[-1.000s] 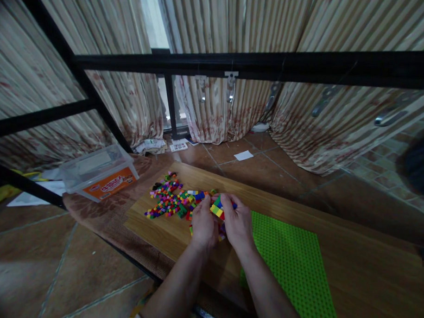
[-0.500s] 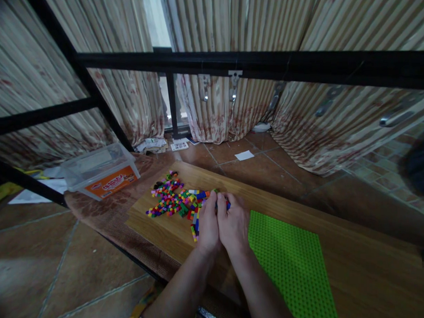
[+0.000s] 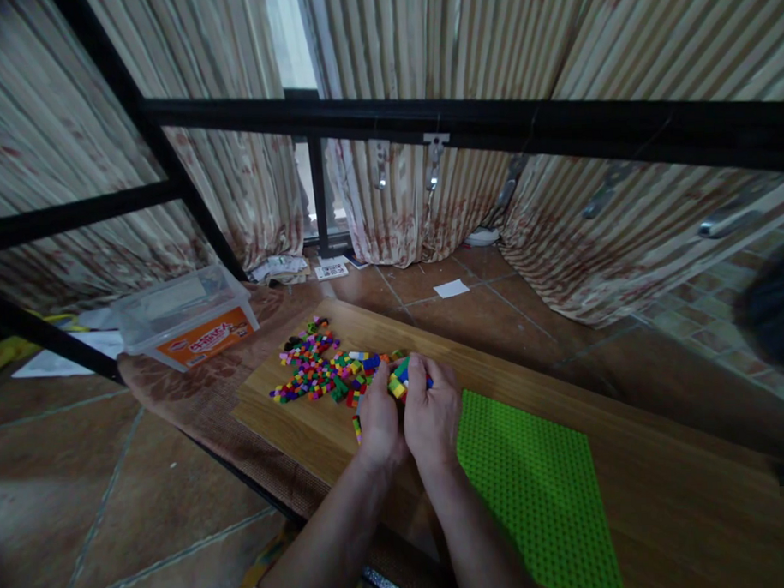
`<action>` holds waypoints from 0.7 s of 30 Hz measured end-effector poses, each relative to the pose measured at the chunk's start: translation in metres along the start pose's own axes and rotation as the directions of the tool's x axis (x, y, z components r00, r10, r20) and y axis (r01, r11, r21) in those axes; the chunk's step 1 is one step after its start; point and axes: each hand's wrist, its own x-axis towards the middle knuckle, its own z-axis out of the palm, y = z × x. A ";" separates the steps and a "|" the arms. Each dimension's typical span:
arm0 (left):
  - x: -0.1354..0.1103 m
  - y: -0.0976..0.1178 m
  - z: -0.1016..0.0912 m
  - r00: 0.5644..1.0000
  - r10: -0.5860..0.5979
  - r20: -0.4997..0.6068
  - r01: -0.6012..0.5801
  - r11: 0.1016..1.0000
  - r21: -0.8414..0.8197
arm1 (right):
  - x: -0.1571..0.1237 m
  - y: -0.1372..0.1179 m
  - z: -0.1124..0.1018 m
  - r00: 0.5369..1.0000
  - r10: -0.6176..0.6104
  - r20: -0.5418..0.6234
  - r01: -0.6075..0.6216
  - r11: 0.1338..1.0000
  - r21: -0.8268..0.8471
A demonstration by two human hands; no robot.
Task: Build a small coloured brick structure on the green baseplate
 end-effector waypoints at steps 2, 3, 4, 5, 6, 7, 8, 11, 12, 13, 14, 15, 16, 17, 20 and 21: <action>0.002 -0.001 0.000 0.997 -0.057 0.055 0.064 0.990 -0.124 | 0.007 0.006 -0.003 0.994 0.098 0.039 -0.101 0.991 0.086; 0.002 -0.001 0.000 0.995 -0.061 0.080 0.072 0.986 -0.151 | 0.011 0.010 -0.005 0.989 0.139 0.054 -0.146 0.979 0.141; 0.002 0.000 0.000 0.993 -0.058 0.101 0.073 0.985 -0.157 | 0.015 0.013 -0.007 0.983 0.168 0.069 -0.178 0.964 0.198; 0.002 0.000 -0.001 0.992 -0.056 0.113 0.073 0.986 -0.150 | 0.018 0.017 -0.009 0.980 0.181 0.086 -0.197 0.949 0.246; 0.002 0.001 -0.001 0.991 -0.058 0.119 0.074 0.988 -0.136 | 0.021 0.020 -0.011 0.978 0.184 0.102 -0.206 0.938 0.279; 0.001 0.001 -0.001 0.990 -0.067 0.125 0.081 0.991 -0.110 | 0.023 0.022 -0.014 0.977 0.181 0.116 -0.207 0.935 0.288; 0.001 0.001 -0.001 0.988 -0.080 0.130 0.090 0.994 -0.070 | 0.025 0.023 -0.016 0.977 0.168 0.132 -0.199 0.941 0.275; 0.004 -0.002 -0.003 0.992 -0.061 0.110 0.048 0.992 0.116 | 0.029 0.022 -0.022 0.972 0.100 0.215 -0.137 0.977 0.165; 0.006 -0.004 -0.005 0.993 -0.039 0.107 0.018 0.982 0.191 | 0.029 0.020 -0.022 0.965 0.079 0.249 -0.114 0.984 0.133; 0.009 -0.006 -0.006 0.994 -0.012 0.106 -0.016 0.965 0.261 | 0.029 0.019 -0.022 0.958 0.064 0.279 -0.100 0.988 0.115; 0.011 -0.008 -0.008 0.994 0.020 0.106 -0.054 0.945 0.323 | 0.029 0.017 -0.021 0.952 0.060 0.300 -0.096 0.990 0.107; 0.012 -0.008 -0.009 0.993 0.053 0.108 -0.090 0.924 0.372 | 0.028 0.015 -0.020 0.950 0.064 0.304 -0.099 0.990 0.103; 0.013 -0.009 -0.010 0.990 0.086 0.109 -0.123 0.905 0.406 | 0.027 0.014 -0.018 0.955 0.073 0.288 -0.105 0.990 0.097; 0.013 -0.008 -0.010 0.987 0.122 0.102 -0.154 0.893 0.423 | 0.025 0.012 -0.016 0.962 0.084 0.261 -0.111 0.990 0.088; 0.010 -0.005 -0.009 0.974 0.218 0.063 -0.224 0.888 0.402 | 0.017 0.006 -0.009 0.978 0.121 0.170 -0.128 0.991 0.029; 0.009 -0.004 -0.009 0.971 0.230 0.060 -0.234 0.892 0.387 | 0.015 0.003 -0.007 0.981 0.128 0.147 -0.129 0.992 -0.004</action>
